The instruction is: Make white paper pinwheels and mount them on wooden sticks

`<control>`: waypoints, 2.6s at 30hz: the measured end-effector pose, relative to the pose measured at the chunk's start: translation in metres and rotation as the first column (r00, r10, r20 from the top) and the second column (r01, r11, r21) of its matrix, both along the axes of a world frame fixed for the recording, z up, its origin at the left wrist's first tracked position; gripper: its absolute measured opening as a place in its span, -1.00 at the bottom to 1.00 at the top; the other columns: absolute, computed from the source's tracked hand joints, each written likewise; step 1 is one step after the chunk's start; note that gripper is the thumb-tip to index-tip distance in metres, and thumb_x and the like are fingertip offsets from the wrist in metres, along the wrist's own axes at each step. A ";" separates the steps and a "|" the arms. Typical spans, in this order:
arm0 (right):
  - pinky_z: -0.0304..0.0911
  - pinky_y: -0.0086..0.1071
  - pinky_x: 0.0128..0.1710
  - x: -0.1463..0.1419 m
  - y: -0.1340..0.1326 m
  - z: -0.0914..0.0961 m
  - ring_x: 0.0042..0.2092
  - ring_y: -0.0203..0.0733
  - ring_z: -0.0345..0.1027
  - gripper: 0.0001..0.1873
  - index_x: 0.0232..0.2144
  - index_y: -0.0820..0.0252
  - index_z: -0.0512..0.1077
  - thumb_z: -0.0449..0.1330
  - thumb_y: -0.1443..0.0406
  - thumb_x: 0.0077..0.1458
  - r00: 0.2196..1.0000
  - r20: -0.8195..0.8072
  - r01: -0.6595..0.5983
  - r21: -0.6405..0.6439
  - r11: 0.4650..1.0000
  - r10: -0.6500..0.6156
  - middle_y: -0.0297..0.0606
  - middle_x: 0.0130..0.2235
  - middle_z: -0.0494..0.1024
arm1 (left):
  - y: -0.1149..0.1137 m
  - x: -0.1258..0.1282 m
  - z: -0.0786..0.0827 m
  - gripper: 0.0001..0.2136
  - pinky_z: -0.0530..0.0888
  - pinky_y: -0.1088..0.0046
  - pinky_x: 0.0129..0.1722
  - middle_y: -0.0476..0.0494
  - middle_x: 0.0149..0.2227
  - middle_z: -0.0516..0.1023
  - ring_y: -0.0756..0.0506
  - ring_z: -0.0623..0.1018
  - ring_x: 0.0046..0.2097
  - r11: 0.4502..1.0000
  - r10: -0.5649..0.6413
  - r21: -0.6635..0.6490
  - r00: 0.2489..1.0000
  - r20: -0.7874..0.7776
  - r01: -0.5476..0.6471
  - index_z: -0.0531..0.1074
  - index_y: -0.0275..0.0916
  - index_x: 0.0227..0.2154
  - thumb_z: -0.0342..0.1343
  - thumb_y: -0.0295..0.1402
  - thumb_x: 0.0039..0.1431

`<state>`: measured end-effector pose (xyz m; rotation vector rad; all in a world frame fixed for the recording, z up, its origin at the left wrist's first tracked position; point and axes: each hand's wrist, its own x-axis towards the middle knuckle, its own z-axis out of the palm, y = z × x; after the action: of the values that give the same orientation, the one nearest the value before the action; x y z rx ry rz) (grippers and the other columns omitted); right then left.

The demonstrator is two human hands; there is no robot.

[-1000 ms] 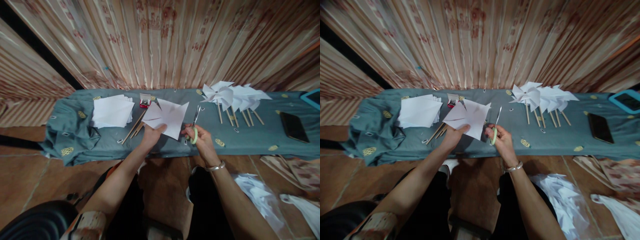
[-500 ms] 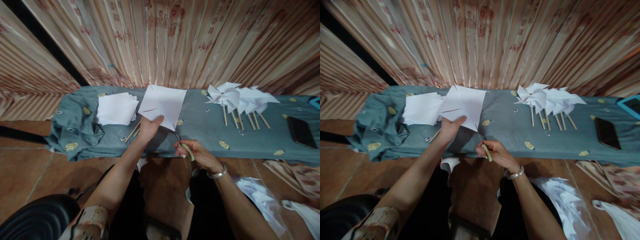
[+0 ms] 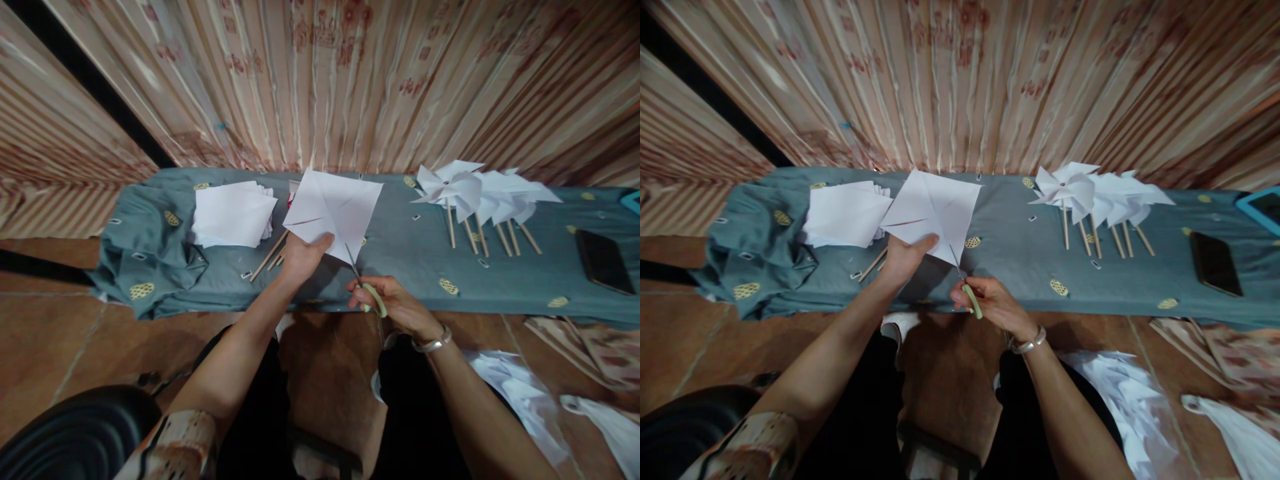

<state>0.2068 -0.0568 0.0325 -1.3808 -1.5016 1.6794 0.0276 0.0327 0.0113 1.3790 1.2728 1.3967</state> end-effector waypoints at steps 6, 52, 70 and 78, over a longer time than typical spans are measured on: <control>0.17 -0.42 -0.42 0.001 0.001 0.001 -0.38 -0.28 0.26 -0.38 -0.29 0.24 0.49 0.18 -0.20 -0.03 0.999 0.039 -0.037 0.042 0.998 0.035 -0.24 -0.38 0.50 | 0.000 0.000 -0.003 -0.50 0.50 0.20 -0.01 -0.22 -0.16 0.60 -0.19 0.59 -0.14 1.000 -0.001 -0.003 1.000 0.015 0.001 0.36 -0.30 -0.03 0.25 -0.42 -0.12; 0.05 -0.47 -0.54 0.000 -0.001 -0.004 -0.49 -0.40 0.15 -0.46 -0.33 0.26 0.50 0.22 -0.13 -0.01 1.000 0.009 -0.010 0.032 0.999 0.010 -0.36 -0.50 0.40 | 0.000 -0.003 -0.007 -0.52 0.49 0.18 0.02 -0.20 -0.18 0.62 -0.19 0.59 -0.15 1.000 0.005 0.005 1.000 -0.004 -0.005 0.38 -0.28 -0.05 0.26 -0.38 -0.11; 0.09 -0.48 -0.58 -0.003 0.000 -0.006 -0.53 -0.40 0.23 -0.46 -0.35 0.25 0.49 0.41 -0.06 -0.24 0.990 -0.067 0.118 -0.095 0.988 -0.125 -0.42 -0.55 0.40 | 0.001 -0.005 -0.002 -0.52 0.53 0.20 -0.05 -0.22 -0.19 0.62 -0.20 0.60 -0.16 1.000 0.001 0.003 1.000 0.031 -0.001 0.37 -0.31 -0.05 0.24 -0.37 -0.10; 0.08 -0.45 -0.52 -0.002 0.000 -0.003 -0.49 -0.38 0.21 -0.48 -0.31 0.25 0.50 0.35 -0.06 -0.14 0.997 -0.001 0.082 -0.008 0.997 -0.082 -0.39 -0.51 0.43 | -0.006 -0.001 0.001 -0.49 0.50 0.21 -0.02 -0.21 -0.18 0.62 -0.19 0.60 -0.15 0.999 -0.030 -0.038 0.997 0.072 0.033 0.37 -0.28 -0.03 0.25 -0.40 -0.14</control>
<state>0.2048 -0.0569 0.0292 -1.4256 -1.4196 1.6370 0.0264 0.0266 0.0119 1.3057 1.2205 1.3800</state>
